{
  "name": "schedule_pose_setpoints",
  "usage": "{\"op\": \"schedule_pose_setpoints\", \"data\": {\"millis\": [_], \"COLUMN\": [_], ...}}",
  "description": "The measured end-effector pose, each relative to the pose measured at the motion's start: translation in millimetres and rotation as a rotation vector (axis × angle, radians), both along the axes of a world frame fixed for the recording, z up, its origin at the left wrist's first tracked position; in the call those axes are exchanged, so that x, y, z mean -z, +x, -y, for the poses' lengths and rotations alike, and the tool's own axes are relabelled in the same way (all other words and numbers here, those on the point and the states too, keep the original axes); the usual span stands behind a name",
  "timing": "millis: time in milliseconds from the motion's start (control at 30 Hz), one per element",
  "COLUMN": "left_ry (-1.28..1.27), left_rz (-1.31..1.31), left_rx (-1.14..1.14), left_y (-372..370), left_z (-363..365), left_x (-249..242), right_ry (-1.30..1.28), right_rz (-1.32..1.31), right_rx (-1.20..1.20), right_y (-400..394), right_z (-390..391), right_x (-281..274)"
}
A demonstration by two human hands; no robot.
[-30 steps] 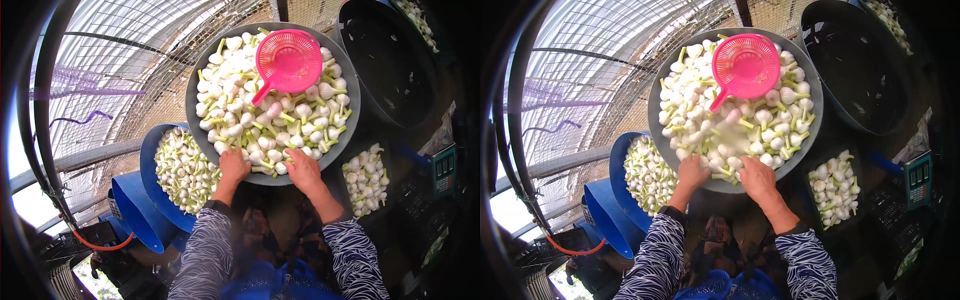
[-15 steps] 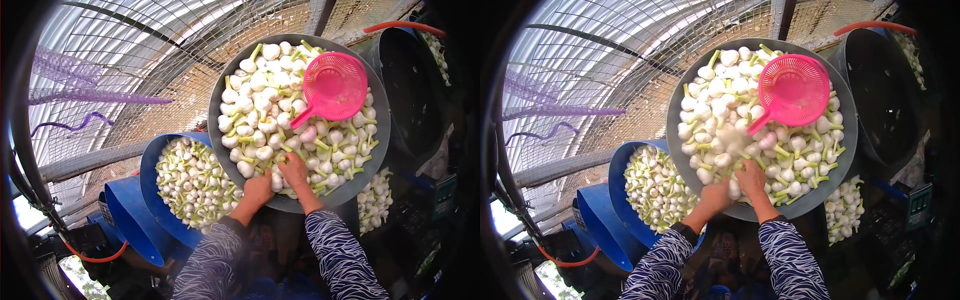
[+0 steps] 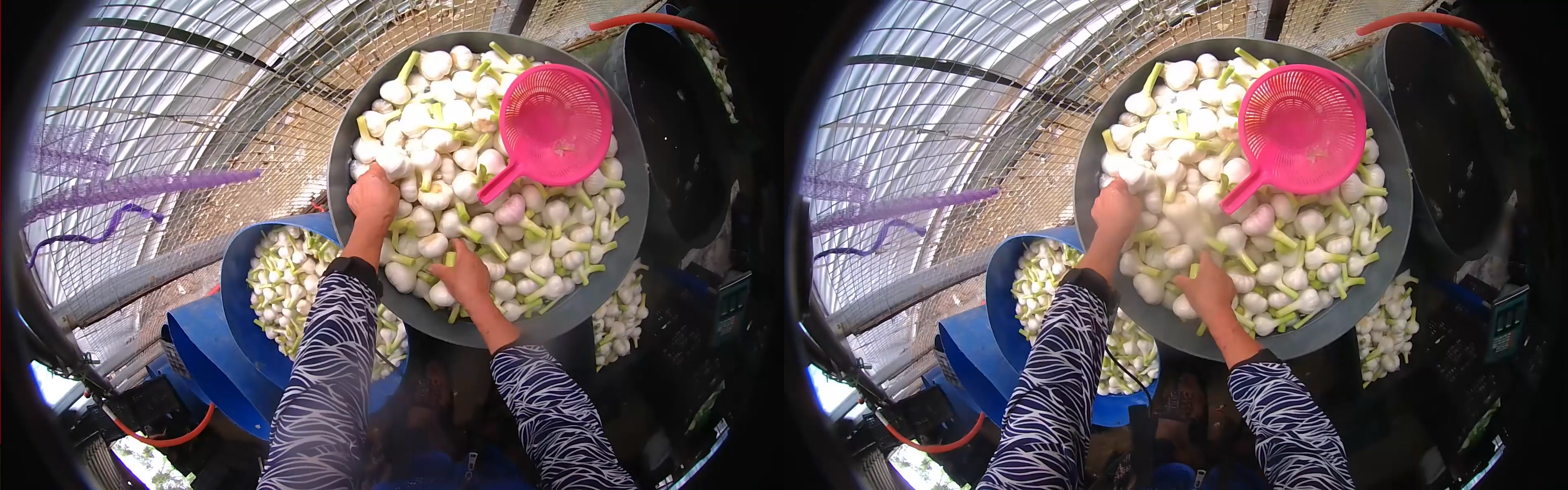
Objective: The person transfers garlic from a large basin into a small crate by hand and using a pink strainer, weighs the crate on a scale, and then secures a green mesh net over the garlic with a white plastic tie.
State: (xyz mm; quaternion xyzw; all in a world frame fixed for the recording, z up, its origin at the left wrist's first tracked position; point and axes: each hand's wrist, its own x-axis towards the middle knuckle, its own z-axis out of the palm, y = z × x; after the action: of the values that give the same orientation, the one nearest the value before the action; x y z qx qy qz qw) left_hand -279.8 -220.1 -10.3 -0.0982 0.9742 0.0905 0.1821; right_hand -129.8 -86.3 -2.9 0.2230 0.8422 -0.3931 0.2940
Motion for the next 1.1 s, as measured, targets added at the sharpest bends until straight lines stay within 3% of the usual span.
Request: {"op": "schedule_pose_setpoints", "data": {"millis": [67,133,200,267,367,433,500,533,600,633,767,800,867,1000,1067,1100], "left_ry": [0.016,0.131,0.142,0.937,1.08,1.182,1.223,1.22,1.278,1.268,1.059,1.127,1.339,1.303,1.396,1.431], "left_rz": [0.079,0.051,-0.061,0.009,0.107,0.114,0.149,0.148,-0.145,-0.227,-0.083,-0.108,0.155,0.178,0.213,0.216], "left_rx": [0.024,-0.078,-0.09,-0.565,-0.799,-0.912,-1.264,-1.261,-1.046,-1.049,-1.204,-1.167,-1.232,-1.127,-1.068,-1.066], "left_y": [-2.0,6.1,14.9,20.1,47.9,74.1,100.3,112.6,130.6,131.6,121.1,124.9,134.2,142.6,145.8,146.1], "left_z": [1.3,3.1,10.3,24.1,36.6,42.3,32.8,27.8,16.5,6.8,-5.8,-1.0,28.9,22.6,4.4,-8.2], "left_x": [3.2,1.2,4.5,9.4,-26.2,-44.1,-61.0,-57.0,-29.2,-18.2,2.7,12.2,41.2,24.8,-4.9,-25.6], "right_ry": [0.039,0.038,-0.108,-0.094,-0.1,-0.569,-0.711,-0.85,-0.876,-0.838,-0.76,-0.739,-0.567,-0.783,-0.518,-0.552], "right_rz": [0.135,0.068,0.102,0.1,0.044,0.002,0.045,0.093,0.099,0.111,0.049,0.006,-0.067,0.055,-0.039,-0.042], "right_rx": [0.004,0.082,0.258,0.292,0.291,0.515,0.621,0.728,0.767,0.727,0.66,0.672,0.583,0.5,0.398,0.387], "right_y": [-8.7,-11.2,-18.2,-13.6,-9.6,-5.9,-1.9,2.6,15.4,20.8,24.6,24.0,22.8,21.8,22.8,23.7], "right_z": [10.0,15.7,18.9,22.2,21.3,10.9,-1.5,-5.7,-2.0,2.4,26.0,30.8,37.4,13.5,-3.6,-15.8], "right_x": [-2.9,7.9,15.7,29.2,39.8,40.8,24.9,16.0,18.5,23.4,55.3,59.0,59.0,33.3,6.7,-10.6]}}
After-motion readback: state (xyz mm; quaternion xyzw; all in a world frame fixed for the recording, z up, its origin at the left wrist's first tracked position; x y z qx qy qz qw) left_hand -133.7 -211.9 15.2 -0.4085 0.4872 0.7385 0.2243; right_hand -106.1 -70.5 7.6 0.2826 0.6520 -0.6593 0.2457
